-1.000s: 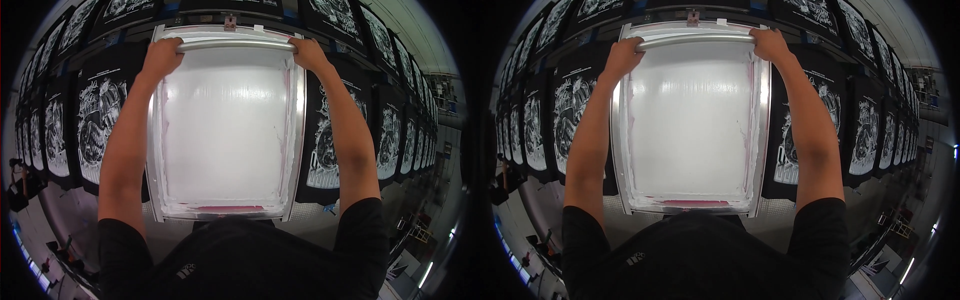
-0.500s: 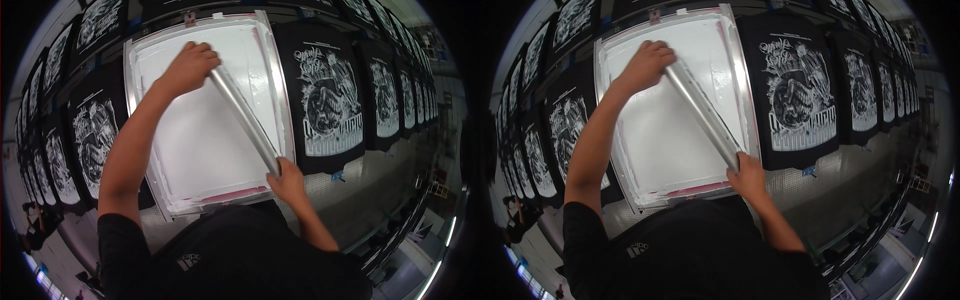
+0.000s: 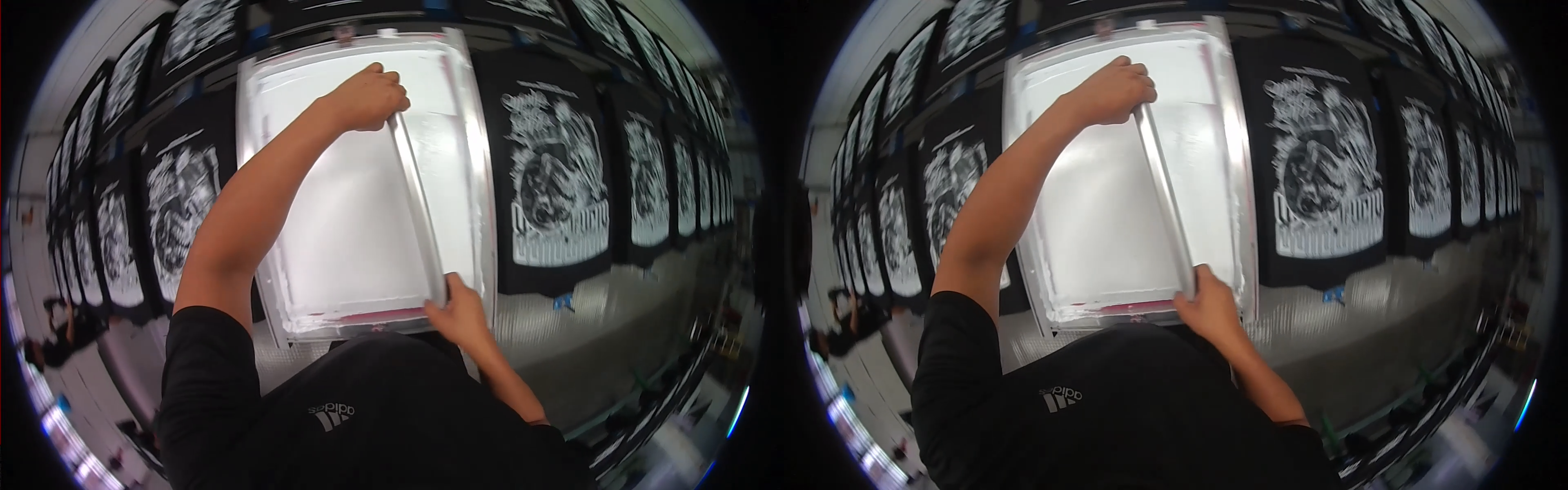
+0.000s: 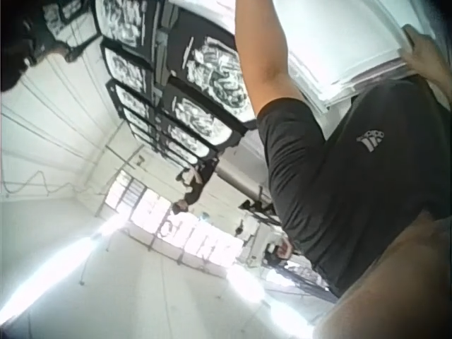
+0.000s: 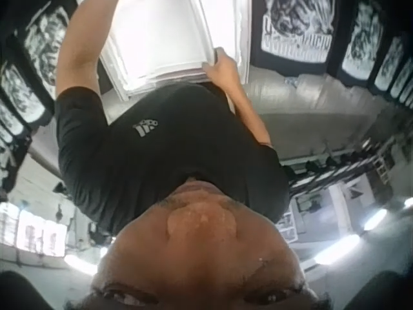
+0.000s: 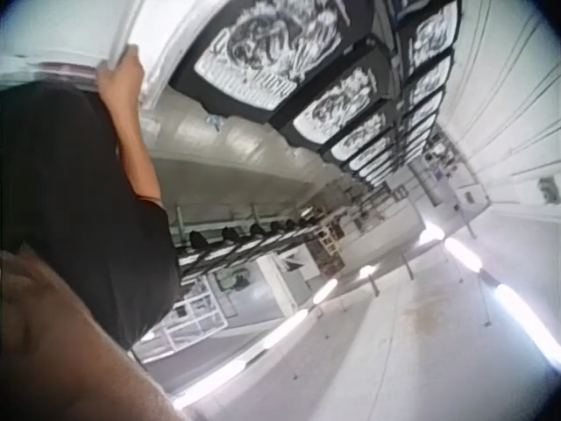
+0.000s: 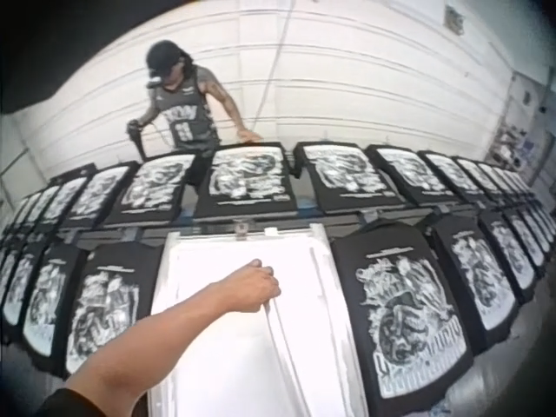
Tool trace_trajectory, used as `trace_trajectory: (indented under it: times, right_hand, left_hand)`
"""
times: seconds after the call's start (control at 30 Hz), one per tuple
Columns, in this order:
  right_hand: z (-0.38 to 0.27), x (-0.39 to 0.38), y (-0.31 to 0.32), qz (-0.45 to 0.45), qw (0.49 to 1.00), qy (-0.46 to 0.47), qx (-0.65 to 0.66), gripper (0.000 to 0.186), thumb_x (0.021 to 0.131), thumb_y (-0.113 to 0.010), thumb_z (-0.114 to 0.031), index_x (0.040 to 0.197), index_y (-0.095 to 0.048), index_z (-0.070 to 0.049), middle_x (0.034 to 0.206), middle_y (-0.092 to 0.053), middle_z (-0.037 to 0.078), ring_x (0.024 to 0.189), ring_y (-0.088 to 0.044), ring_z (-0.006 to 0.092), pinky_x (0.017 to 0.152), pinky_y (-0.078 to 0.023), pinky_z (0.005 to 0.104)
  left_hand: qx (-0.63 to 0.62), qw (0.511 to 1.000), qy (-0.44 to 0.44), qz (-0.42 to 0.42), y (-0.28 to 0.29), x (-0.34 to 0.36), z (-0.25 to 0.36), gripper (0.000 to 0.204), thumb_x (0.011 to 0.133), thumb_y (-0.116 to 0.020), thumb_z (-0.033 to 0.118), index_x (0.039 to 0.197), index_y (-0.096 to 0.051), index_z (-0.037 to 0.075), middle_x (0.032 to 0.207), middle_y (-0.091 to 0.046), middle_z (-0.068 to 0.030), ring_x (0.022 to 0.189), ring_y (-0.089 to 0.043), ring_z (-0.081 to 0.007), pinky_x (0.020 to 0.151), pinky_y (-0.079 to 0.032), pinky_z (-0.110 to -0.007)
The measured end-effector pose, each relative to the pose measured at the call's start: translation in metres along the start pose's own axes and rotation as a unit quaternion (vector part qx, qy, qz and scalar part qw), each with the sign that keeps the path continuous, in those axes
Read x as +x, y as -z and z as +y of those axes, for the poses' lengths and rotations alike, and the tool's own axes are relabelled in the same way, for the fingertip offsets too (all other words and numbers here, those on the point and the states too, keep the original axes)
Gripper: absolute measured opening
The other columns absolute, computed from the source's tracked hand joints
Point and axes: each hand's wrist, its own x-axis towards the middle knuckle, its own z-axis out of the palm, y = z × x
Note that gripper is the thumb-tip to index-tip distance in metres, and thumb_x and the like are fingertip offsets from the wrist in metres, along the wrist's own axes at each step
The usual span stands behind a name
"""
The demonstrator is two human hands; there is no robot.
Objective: Manually applying ink through a screen onto t-shirts at a screen printing station.
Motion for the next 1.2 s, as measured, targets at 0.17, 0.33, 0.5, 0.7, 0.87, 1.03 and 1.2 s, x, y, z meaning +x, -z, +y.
trace_trajectory:
  times: [0.17, 0.33, 0.5, 0.7, 0.87, 1.03, 1.2]
  right_hand:
    - [-0.028, 0.096, 0.067, 0.08, 0.958, 0.204, -0.187, 0.035, 0.077, -0.062, -0.014, 0.111, -0.061, -0.003, 0.076, -0.066, 0.021, 0.075, -0.066, 0.04, 0.071, -0.052, 0.0486]
    - [-0.094, 0.247, 0.118, 0.172, 0.836, 0.381, -0.354, 0.022, 0.073, -0.058, -0.006, 0.094, -0.061, -0.005, 0.078, -0.067, 0.016, 0.076, -0.065, 0.0355, 0.073, -0.047, 0.0492]
    - [-0.086, 0.332, 0.091, 0.239, 0.801, 0.396, -0.38, 0.025, 0.08, -0.054, -0.004, 0.105, -0.056, -0.006, 0.099, -0.065, 0.013, 0.1, -0.061, 0.0319, 0.101, -0.038, 0.0567]
    - [-0.033, 0.25, 0.058, 0.164, 0.828, 0.37, -0.387, 0.028, 0.077, -0.057, 0.0, 0.104, -0.055, -0.007, 0.096, -0.061, 0.012, 0.098, -0.059, 0.0311, 0.102, -0.037, 0.0568]
    - [-0.007, 0.131, 0.059, 0.106, 0.864, 0.373, -0.321, 0.033, 0.073, -0.06, 0.0, 0.105, -0.057, -0.006, 0.092, -0.061, 0.012, 0.096, -0.059, 0.031, 0.101, -0.036, 0.0547]
    - [0.026, 0.003, 0.045, 0.064, 0.877, 0.36, -0.31, 0.04, 0.067, -0.062, 0.002, 0.106, -0.061, -0.006, 0.093, -0.065, 0.009, 0.094, -0.06, 0.028, 0.1, -0.035, 0.0529]
    - [0.061, -0.054, 0.015, 0.055, 0.897, 0.324, -0.297, 0.039, 0.066, -0.063, 0.0, 0.104, -0.063, -0.006, 0.092, -0.066, 0.008, 0.094, -0.061, 0.0271, 0.1, -0.036, 0.0538]
  left_hand:
    - [-0.066, 0.971, 0.231, -0.006, -0.015, -0.142, -0.054, 0.022, 0.069, -0.07, 0.007, 0.091, -0.068, 0.01, 0.086, -0.067, -0.0083, 0.093, -0.063, -0.0292, 0.083, -0.045, -0.042]
    - [-0.143, 0.909, 0.373, 0.122, -0.039, -0.179, -0.07, 0.028, 0.071, -0.068, 0.008, 0.099, -0.067, 0.007, 0.094, -0.069, -0.0096, 0.095, -0.063, -0.0305, 0.085, -0.045, -0.044]
    - [-0.017, 0.889, 0.414, 0.194, -0.103, -0.161, -0.074, 0.034, 0.072, -0.063, 0.008, 0.105, -0.061, 0.006, 0.101, -0.063, -0.0128, 0.101, -0.058, -0.0319, 0.086, -0.043, -0.044]
    - [-0.051, 0.905, 0.395, 0.149, -0.111, -0.206, 0.021, 0.041, 0.068, -0.065, 0.008, 0.109, -0.06, 0.007, 0.105, -0.057, -0.0124, 0.102, -0.053, -0.0301, 0.084, -0.042, -0.043]
    - [-0.133, 0.907, 0.355, 0.181, -0.082, -0.272, 0.125, 0.038, 0.061, -0.072, 0.004, 0.098, -0.063, 0.006, 0.093, -0.059, -0.0101, 0.092, -0.055, -0.0318, 0.079, -0.042, -0.042]
    - [-0.194, 0.902, 0.354, 0.153, -0.049, -0.325, 0.226, 0.033, 0.059, -0.071, 0.005, 0.09, -0.062, 0.005, 0.088, -0.06, -0.0095, 0.088, -0.056, -0.0301, 0.076, -0.041, -0.042]
    - [-0.22, 0.891, 0.365, 0.154, -0.064, -0.348, 0.29, 0.033, 0.057, -0.072, 0.005, 0.089, -0.062, 0.004, 0.087, -0.059, -0.0098, 0.087, -0.056, -0.0298, 0.076, -0.041, -0.042]
